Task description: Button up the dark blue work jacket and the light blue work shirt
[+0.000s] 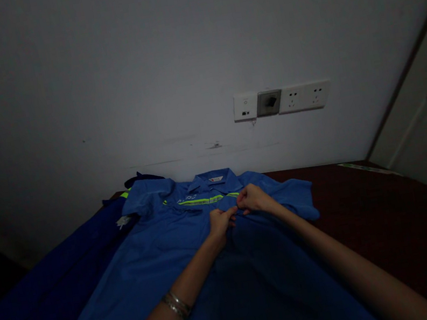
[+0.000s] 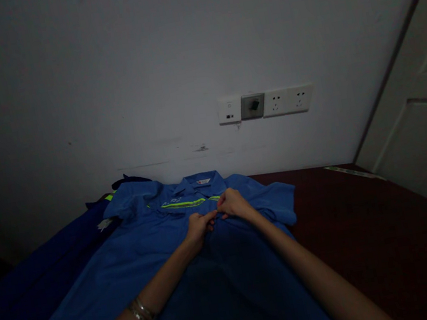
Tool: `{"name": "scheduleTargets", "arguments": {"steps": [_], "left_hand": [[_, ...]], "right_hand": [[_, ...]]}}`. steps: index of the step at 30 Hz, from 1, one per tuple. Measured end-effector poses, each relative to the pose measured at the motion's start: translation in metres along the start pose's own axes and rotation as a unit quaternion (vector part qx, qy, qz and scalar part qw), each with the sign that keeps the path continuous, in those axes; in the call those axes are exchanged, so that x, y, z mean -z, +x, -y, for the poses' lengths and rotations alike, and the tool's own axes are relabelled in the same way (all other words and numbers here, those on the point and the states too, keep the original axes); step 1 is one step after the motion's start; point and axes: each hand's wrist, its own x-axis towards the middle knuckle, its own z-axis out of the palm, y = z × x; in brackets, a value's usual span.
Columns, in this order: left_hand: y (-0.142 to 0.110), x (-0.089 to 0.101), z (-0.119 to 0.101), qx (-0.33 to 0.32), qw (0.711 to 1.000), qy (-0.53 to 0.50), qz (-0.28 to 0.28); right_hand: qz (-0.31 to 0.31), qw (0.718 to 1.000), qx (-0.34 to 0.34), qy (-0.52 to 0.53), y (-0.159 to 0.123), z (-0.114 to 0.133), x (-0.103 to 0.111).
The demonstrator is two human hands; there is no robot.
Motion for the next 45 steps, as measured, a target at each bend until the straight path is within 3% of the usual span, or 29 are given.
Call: {"name": "scheduleTargets", "arguments": {"steps": [5,11,20,27,32,36,45], "left_hand": [[0.001,0.0,-0.005,0.03,0.997,-0.064,0.008],[-0.001,0.002,-0.015,0.043,0.987,-0.143,0.059],[0.006,0.005,-0.015,-0.001,0.994,-0.107,0.035],[0.009,0.009,-0.02,-0.044,0.996,-0.063,0.04],[0.013,0.011,-0.016,-0.137,0.987,0.063,0.05],[0.017,0.013,-0.007,-0.174,0.973,0.148,0.034],[0.008,0.012,-0.003,-0.339,0.899,0.277,-0.008]], "right_hand": [[0.015,0.997,0.014,0.069,0.003,-0.004,0.006],[0.021,0.996,0.08,-0.019,-0.002,-0.002,0.015],[-0.073,0.95,0.215,-0.214,-0.011,0.005,0.002],[-0.051,0.945,0.27,-0.178,-0.013,0.004,0.01],[-0.017,0.968,0.227,-0.102,-0.004,-0.004,0.016],[0.011,0.982,0.183,-0.048,0.005,-0.014,0.017],[0.035,0.988,0.153,-0.008,0.011,-0.021,0.016]]}}
